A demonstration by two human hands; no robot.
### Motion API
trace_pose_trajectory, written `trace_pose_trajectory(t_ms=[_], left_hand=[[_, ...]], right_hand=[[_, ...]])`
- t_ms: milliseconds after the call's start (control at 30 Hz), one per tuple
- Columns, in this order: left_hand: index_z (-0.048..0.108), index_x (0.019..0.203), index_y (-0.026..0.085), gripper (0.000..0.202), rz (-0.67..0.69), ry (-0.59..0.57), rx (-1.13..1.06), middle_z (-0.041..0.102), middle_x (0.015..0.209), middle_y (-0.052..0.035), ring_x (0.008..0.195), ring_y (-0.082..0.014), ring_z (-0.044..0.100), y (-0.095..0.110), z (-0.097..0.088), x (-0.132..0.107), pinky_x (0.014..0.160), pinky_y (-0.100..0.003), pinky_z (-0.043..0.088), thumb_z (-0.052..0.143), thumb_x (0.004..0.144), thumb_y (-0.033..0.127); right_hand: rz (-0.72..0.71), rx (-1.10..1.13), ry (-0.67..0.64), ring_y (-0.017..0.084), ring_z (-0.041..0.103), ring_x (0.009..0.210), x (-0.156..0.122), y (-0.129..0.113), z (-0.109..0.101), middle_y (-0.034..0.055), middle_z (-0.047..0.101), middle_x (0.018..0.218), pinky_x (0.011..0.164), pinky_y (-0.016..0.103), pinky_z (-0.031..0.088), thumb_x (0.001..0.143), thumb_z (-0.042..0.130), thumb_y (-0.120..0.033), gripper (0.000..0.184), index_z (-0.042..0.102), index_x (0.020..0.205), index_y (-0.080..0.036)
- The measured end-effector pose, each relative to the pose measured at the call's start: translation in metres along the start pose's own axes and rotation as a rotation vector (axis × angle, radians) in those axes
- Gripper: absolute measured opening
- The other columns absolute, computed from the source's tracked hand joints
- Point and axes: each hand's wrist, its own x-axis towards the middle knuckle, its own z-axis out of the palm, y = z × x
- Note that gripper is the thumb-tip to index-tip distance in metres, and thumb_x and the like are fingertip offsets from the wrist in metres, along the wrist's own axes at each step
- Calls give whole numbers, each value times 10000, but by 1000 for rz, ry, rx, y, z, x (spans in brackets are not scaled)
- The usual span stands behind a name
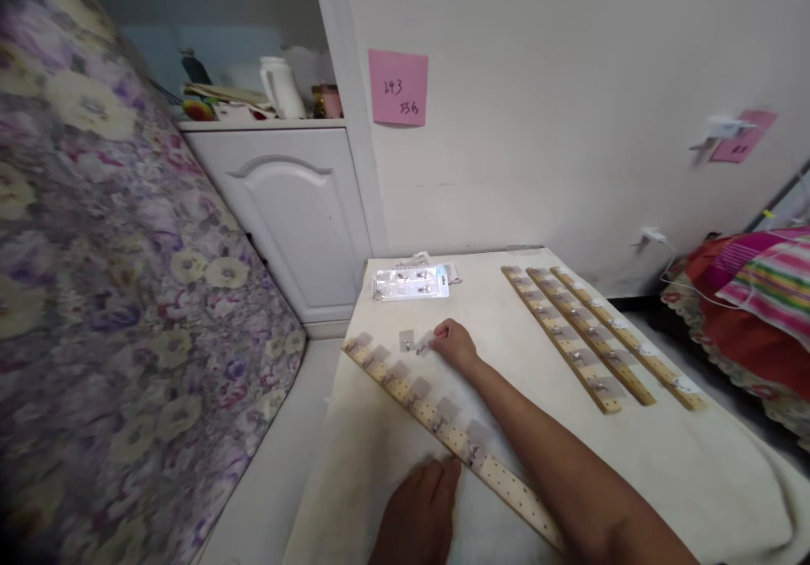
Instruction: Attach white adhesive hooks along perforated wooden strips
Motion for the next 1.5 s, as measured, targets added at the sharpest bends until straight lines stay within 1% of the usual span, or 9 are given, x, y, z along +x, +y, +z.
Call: trace_pose_trajectory(t_ms=[133, 267, 433, 533, 633, 767, 1067, 1300, 1500], left_hand=[[424, 1286, 120, 582, -4, -67, -33, 620, 1128, -115, 1001, -247, 581, 1, -10, 0, 874, -409, 508, 451, 710, 39], [424, 1287, 129, 553, -5, -71, -95, 589, 1172, -104, 1046, -230, 543, 2, -24, -1, 925, -403, 471, 404, 749, 4], [499, 1196, 167, 391, 3, -40, -183, 608, 1059, -70, 973, -199, 545, 7, -36, -4, 888, -372, 482, 371, 843, 57], [505, 1192, 167, 379, 73, -22, -210, 611, 1022, -71, 927, -198, 552, 13, -39, -6, 864, -378, 496, 378, 847, 75], [467, 1247, 140, 422, 158, 25, -195, 613, 1037, -92, 942, -208, 557, 20, -38, -9, 875, -389, 496, 380, 838, 75], [422, 1291, 105, 461, 228, 60, -135, 623, 1042, -110, 941, -214, 569, 29, -30, -11, 883, -405, 494, 371, 835, 67], [348, 1346, 80, 533, 212, 3, -48, 626, 1073, -121, 937, -223, 566, 38, -23, -6, 849, -406, 493, 391, 815, 52], [306, 1379, 87, 588, 204, -24, -16, 619, 1029, -124, 907, -226, 560, 40, -18, -3, 803, -382, 481, 425, 804, 62], [270, 1399, 100, 623, 203, -57, 1, 602, 1050, -128, 924, -234, 544, 40, -14, -3, 805, -383, 460, 431, 799, 63]], right_hand=[[31, 149, -73, 93, 451, 481, -9, -3, -14, -42, 545, 560, 477, 217, 344, 605, 603, -210, 116, 587, 715, -176], [58, 262, -99, 72, 377, 425, -35, -5, -52, -65, 474, 493, 442, 212, 291, 638, 585, -264, 113, 567, 696, -169], [86, 374, -149, 58, 344, 422, -100, 6, -110, -78, 451, 484, 437, 201, 224, 703, 634, -383, 230, 569, 773, -173], [100, 414, -216, 49, 300, 395, -142, 21, -125, -82, 440, 462, 421, 214, 156, 722, 655, -411, 263, 578, 783, -167], [118, 391, -268, 47, 300, 388, -170, 37, -123, -81, 434, 469, 417, 215, 158, 711, 679, -425, 288, 591, 782, -160], [120, 366, -334, 42, 283, 402, -185, 47, -113, -68, 454, 516, 408, 208, 169, 714, 670, -466, 317, 599, 749, -159], [136, 348, -315, 48, 289, 443, -188, 45, -114, -63, 452, 543, 424, 196, 187, 745, 651, -431, 280, 603, 747, -155], [94, 343, -308, 80, 408, 532, -188, 48, -113, -30, 529, 620, 492, 206, 272, 742, 653, -412, 259, 602, 740, -158], [109, 309, -271, 88, 413, 537, -190, 50, -112, -31, 514, 602, 508, 213, 290, 741, 645, -391, 234, 583, 714, -167]])
